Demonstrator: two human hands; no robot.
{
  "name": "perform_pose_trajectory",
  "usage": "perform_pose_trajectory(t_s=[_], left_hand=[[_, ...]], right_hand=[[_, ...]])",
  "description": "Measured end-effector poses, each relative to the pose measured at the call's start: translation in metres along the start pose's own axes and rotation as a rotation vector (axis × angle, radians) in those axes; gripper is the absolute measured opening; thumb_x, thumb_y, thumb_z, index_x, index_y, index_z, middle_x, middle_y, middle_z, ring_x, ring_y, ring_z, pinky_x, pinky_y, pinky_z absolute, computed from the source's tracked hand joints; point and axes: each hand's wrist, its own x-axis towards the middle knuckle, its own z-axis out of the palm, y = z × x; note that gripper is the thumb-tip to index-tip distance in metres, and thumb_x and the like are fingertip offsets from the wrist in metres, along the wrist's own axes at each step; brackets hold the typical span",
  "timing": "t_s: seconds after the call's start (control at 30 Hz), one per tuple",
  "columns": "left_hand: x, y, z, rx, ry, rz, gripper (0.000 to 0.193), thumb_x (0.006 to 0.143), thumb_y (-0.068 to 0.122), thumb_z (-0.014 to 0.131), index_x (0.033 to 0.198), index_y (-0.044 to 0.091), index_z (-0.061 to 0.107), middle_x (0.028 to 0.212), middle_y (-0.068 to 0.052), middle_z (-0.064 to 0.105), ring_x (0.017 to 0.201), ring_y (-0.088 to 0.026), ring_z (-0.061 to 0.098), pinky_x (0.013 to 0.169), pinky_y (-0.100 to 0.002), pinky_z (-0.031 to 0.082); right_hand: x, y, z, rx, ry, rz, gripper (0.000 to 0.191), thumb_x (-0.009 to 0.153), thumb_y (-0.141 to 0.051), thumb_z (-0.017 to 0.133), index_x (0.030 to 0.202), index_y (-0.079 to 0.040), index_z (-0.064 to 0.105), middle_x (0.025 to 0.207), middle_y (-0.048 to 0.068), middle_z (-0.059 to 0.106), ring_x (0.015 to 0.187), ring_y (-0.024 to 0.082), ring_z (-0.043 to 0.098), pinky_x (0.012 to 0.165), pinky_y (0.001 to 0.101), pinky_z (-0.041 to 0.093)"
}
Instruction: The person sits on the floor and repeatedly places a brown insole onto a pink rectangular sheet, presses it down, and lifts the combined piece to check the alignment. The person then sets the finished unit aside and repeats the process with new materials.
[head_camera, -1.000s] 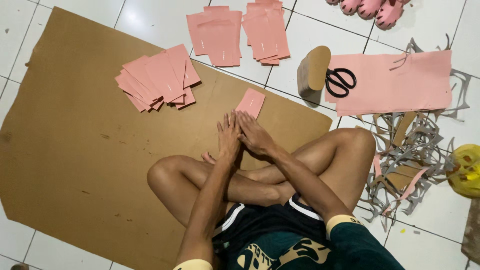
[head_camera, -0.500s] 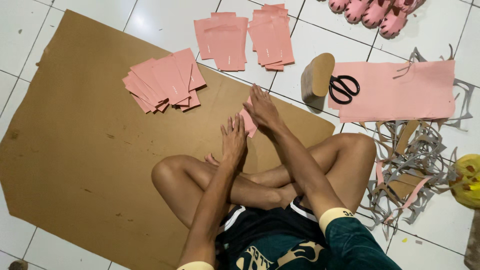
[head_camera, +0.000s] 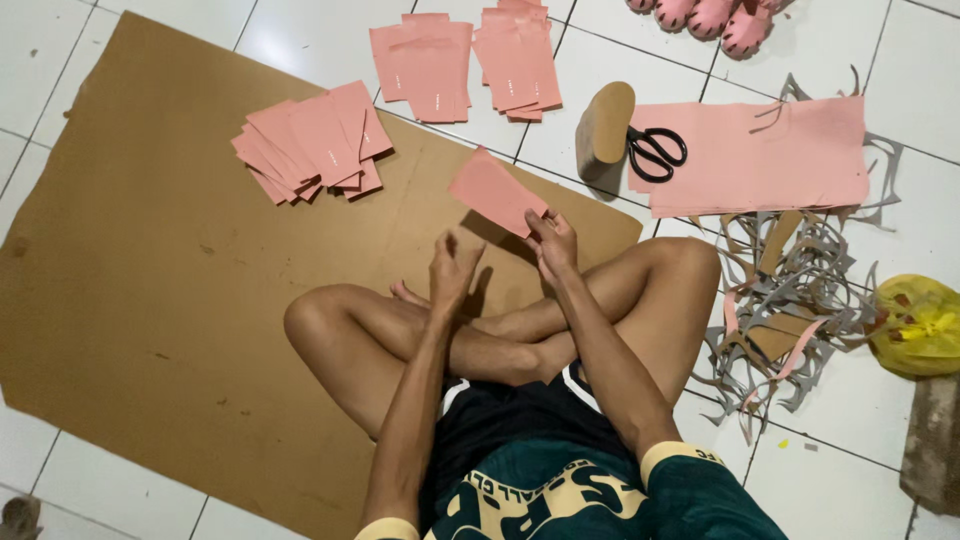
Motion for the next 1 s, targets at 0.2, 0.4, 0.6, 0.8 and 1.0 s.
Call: perform_pose_trajectory(t_s=[0.2, 0.4, 0.6, 0.8, 1.0], left_hand=[[-0.003, 0.007, 0.004, -0.441, -0.078, -0.004, 0.03, 0.103, 0.022, 0.071, 0.105, -0.006, 0.062, 0.09, -0.008, 0.067, 0.083, -0.01, 0.061, 0.074, -0.026, 0.052], [0.012, 0.043, -0.051, -0.227, 0.136, 0.116, 0.022, 0.098, 0.02, 0.072, 0.099, -0.002, 0.07, 0.074, -0.002, 0.068, 0.066, -0.006, 0.06, 0.058, -0.024, 0.051], [0.105, 0.08, -0.161, 0.014, 0.332, 0.014, 0.056, 0.096, 0.034, 0.071, 0.139, 0.001, 0.057, 0.105, -0.012, 0.077, 0.087, -0.015, 0.075, 0.071, -0.028, 0.063], [0.098, 0.027, -0.181, 0.617, 0.436, 0.023, 0.07, 0.094, 0.027, 0.073, 0.143, -0.013, 0.042, 0.134, -0.032, 0.058, 0.122, -0.042, 0.06, 0.103, -0.049, 0.052], [0.12, 0.022, -0.123, 1.048, 0.151, 0.345, 0.065, 0.09, 0.015, 0.066, 0.148, -0.006, 0.043, 0.155, -0.028, 0.039, 0.146, -0.044, 0.036, 0.12, -0.054, 0.034]], right_hand=[[-0.029, 0.02, 0.0, -0.314, -0.162, 0.058, 0.027, 0.1, -0.021, 0.073, 0.107, 0.003, 0.063, 0.098, 0.014, 0.071, 0.085, 0.019, 0.071, 0.075, 0.0351, 0.062], [-0.038, 0.012, 0.001, -0.419, -0.228, 0.017, 0.043, 0.106, -0.037, 0.056, 0.12, 0.003, 0.062, 0.098, 0.014, 0.074, 0.076, 0.019, 0.072, 0.067, 0.0313, 0.062], [-0.038, 0.013, 0.004, -0.502, -0.192, 0.132, 0.036, 0.106, -0.033, 0.055, 0.12, 0.0, 0.06, 0.095, 0.014, 0.071, 0.072, 0.019, 0.07, 0.058, 0.034, 0.059], [-0.033, 0.028, 0.007, -0.496, -0.214, 0.079, 0.031, 0.106, -0.026, 0.061, 0.118, 0.002, 0.061, 0.095, 0.013, 0.072, 0.075, 0.016, 0.067, 0.062, 0.0299, 0.056], [-0.032, 0.034, 0.009, -1.038, -0.153, -0.185, 0.03, 0.096, -0.029, 0.07, 0.111, -0.002, 0.072, 0.089, 0.007, 0.077, 0.081, 0.011, 0.072, 0.071, 0.026, 0.057]])
